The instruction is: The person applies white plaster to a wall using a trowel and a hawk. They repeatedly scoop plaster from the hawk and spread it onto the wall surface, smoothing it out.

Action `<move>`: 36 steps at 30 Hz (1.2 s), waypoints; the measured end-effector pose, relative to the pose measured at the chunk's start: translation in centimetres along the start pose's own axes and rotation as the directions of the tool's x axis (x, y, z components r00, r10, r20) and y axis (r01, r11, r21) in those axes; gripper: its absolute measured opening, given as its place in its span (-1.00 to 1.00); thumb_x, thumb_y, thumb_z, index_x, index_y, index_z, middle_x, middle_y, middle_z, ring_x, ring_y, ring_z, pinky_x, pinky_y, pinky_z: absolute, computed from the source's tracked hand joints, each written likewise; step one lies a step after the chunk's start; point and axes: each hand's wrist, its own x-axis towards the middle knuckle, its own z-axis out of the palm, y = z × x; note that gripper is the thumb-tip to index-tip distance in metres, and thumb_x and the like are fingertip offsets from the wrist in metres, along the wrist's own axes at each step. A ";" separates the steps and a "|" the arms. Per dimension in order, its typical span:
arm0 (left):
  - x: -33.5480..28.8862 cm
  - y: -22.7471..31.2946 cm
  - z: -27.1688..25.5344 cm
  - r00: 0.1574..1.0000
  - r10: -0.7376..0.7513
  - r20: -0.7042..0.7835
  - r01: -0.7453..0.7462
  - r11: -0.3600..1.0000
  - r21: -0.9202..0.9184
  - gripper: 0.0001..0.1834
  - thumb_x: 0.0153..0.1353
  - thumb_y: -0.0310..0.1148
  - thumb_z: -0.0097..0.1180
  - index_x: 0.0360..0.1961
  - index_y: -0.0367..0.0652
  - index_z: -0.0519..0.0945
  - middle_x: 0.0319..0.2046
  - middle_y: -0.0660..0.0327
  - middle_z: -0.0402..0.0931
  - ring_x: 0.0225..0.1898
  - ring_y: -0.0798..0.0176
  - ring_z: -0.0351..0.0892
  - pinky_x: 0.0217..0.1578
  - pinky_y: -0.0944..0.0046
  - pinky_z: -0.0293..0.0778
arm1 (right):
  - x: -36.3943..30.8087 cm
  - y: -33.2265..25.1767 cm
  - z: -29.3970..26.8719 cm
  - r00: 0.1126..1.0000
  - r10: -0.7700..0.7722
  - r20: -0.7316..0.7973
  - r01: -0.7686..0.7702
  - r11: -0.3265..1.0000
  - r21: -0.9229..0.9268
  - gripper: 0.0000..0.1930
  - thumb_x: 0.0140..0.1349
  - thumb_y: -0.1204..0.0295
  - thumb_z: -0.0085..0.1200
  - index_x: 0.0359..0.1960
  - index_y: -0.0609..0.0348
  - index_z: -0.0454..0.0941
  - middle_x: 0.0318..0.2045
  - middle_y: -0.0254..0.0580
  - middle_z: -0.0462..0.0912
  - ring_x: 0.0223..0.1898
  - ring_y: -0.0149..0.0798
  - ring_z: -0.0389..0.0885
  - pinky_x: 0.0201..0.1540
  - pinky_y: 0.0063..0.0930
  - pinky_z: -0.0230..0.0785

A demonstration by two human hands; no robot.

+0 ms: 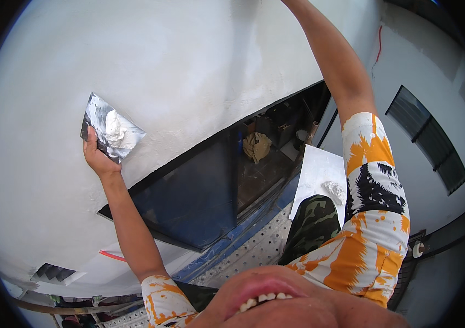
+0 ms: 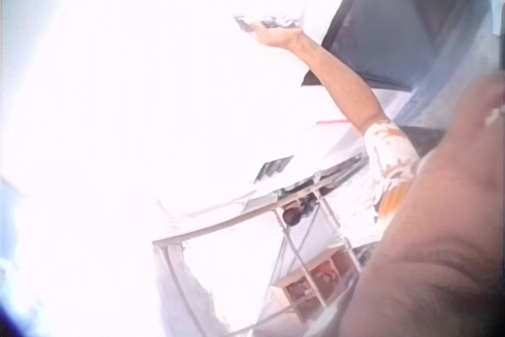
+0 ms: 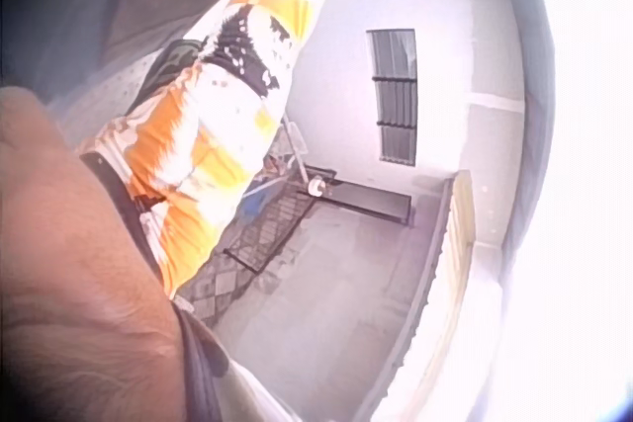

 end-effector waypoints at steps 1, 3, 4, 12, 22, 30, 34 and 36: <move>0.0 0.0 -0.1 1.000 -0.003 0.005 0.003 1.000 0.006 -0.55 0.44 -0.33 -0.05 0.21 -0.45 0.45 0.12 0.03 0.53 0.11 0.12 0.59 0.13 0.16 0.52 | -2.1 0.0 0.4 0.999 0.032 0.011 -0.032 0.999 -0.023 -0.68 0.38 0.53 -0.05 0.09 0.05 0.66 0.14 -0.09 0.63 0.17 0.02 0.54 0.22 -0.11 0.43; 0.2 0.1 -0.3 1.000 0.010 0.025 -0.011 1.000 0.025 -0.55 0.45 -0.32 -0.06 0.22 -0.45 0.45 0.12 0.03 0.54 0.11 0.12 0.59 0.13 0.17 0.51 | -8.5 -1.2 1.3 0.996 0.089 0.030 -0.087 0.994 -0.066 -0.68 0.38 0.52 -0.05 0.08 0.07 0.66 0.13 -0.12 0.64 0.15 0.00 0.55 0.19 -0.13 0.46; 0.3 0.1 -0.4 0.999 -0.007 0.031 0.006 1.000 0.028 -0.55 0.45 -0.33 -0.06 0.22 -0.44 0.45 0.12 0.03 0.54 0.11 0.13 0.58 0.13 0.17 0.51 | -12.3 -2.4 2.1 0.990 0.048 -0.134 -0.066 0.989 -0.132 -0.53 -0.03 0.63 0.08 -0.12 -0.22 0.75 -0.14 -0.42 0.73 -0.03 -0.16 0.59 -0.03 -0.19 0.43; 0.4 0.0 -0.3 0.999 -0.005 0.048 0.002 0.997 0.073 -0.50 0.47 -0.29 -0.06 0.27 -0.47 0.37 0.18 -0.01 0.48 0.16 0.05 0.54 0.17 0.11 0.46 | -37.5 -12.5 1.0 0.952 0.305 0.035 -0.305 0.952 -0.005 -0.39 -0.15 0.75 0.04 0.02 0.01 0.69 0.00 -0.18 0.67 0.04 0.03 0.52 0.17 -0.11 0.37; 0.2 0.1 -0.4 0.998 0.006 0.063 -0.012 0.995 0.103 -0.49 0.47 -0.30 -0.08 0.29 -0.46 0.35 0.18 -0.02 0.47 0.17 0.03 0.54 0.17 0.07 0.47 | -3.0 -2.1 -1.3 0.947 0.301 -0.114 -0.297 0.954 0.044 -0.70 0.37 0.51 -0.05 0.05 0.07 0.67 0.10 -0.17 0.66 0.13 -0.01 0.57 0.13 -0.13 0.48; 0.1 0.4 -0.2 0.995 0.022 0.093 -0.029 0.996 0.079 -0.57 0.46 -0.35 -0.07 0.20 -0.47 0.45 0.12 0.01 0.54 0.10 0.12 0.59 0.12 0.16 0.51 | -13.5 -3.1 1.7 0.988 0.157 0.009 -0.156 0.985 -0.074 -0.71 0.37 0.51 -0.03 0.01 0.06 0.70 0.11 -0.11 0.65 0.12 0.02 0.56 0.15 -0.09 0.47; 0.0 0.2 -0.2 0.996 0.043 0.079 -0.049 0.996 0.077 -0.58 0.46 -0.35 -0.07 0.20 -0.47 0.45 0.12 0.01 0.54 0.10 0.13 0.59 0.11 0.17 0.51 | -28.8 -7.8 2.8 0.977 0.166 -0.134 -0.176 0.982 -0.066 -0.42 -0.10 0.68 0.06 0.00 -0.14 0.70 0.00 -0.30 0.70 -0.01 -0.11 0.55 0.08 -0.10 0.30; 0.1 0.2 -0.3 0.994 0.051 0.098 -0.060 0.993 0.098 -0.58 0.46 -0.35 -0.07 0.20 -0.46 0.46 0.11 0.01 0.54 0.09 0.13 0.60 0.11 0.17 0.52 | -34.8 -10.4 2.9 0.956 0.269 -0.116 -0.272 0.962 -0.010 -0.40 -0.13 0.71 0.03 0.02 -0.03 0.68 0.01 -0.21 0.68 0.00 -0.04 0.54 0.14 -0.09 0.28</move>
